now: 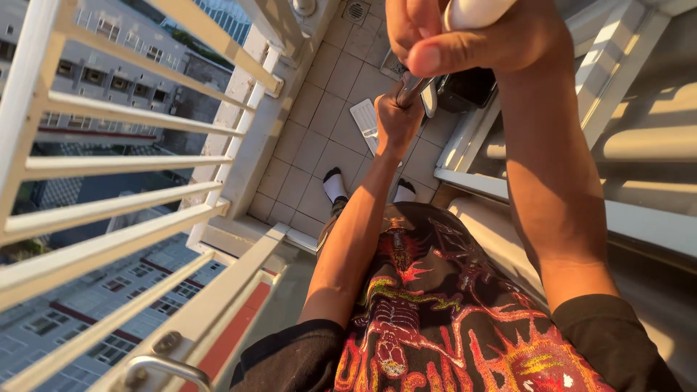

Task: Using a flat mop to clean the tiled floor of an apartment balcony.

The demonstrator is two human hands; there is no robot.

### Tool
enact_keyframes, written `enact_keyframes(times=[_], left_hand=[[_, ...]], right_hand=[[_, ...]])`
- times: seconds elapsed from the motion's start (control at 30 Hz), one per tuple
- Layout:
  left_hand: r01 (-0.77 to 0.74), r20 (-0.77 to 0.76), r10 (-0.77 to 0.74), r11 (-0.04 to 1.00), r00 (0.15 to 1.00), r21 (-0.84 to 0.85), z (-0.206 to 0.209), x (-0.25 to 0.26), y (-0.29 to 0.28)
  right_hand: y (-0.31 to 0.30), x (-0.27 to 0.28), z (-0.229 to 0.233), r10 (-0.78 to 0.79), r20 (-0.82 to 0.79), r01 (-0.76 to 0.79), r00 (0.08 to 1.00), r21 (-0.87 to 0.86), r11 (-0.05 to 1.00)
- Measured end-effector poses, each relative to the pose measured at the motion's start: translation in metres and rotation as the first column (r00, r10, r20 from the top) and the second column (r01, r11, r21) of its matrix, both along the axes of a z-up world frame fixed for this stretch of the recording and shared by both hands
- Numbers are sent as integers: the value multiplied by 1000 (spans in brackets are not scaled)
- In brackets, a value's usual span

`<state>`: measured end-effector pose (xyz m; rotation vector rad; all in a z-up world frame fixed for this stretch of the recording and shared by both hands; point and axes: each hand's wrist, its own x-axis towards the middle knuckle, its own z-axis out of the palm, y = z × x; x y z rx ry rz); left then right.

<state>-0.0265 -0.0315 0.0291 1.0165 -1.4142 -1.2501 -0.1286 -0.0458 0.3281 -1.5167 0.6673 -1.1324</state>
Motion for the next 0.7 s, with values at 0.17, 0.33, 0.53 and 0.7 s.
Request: enact_keyframes(times=[0.17,0.33,0.53,0.7], left_hand=[[-142,43,146,986,988,-81,10,-6,14],[-276,113,281,959,953,-60,32,-15,28],[-332,167,349,936,922,-121,26,-25,40],[-242,146,249,968,957,-66,39,-25,37]], right_hand=[[-3,-16,-7,422,135,-430,897,39,902],[41,-4,-11,-58,36,51,998,173,984],[58,2,-12,-204,130,190,970,109,976],[63,-3,-29,-292,169,311,941,-95,946]])
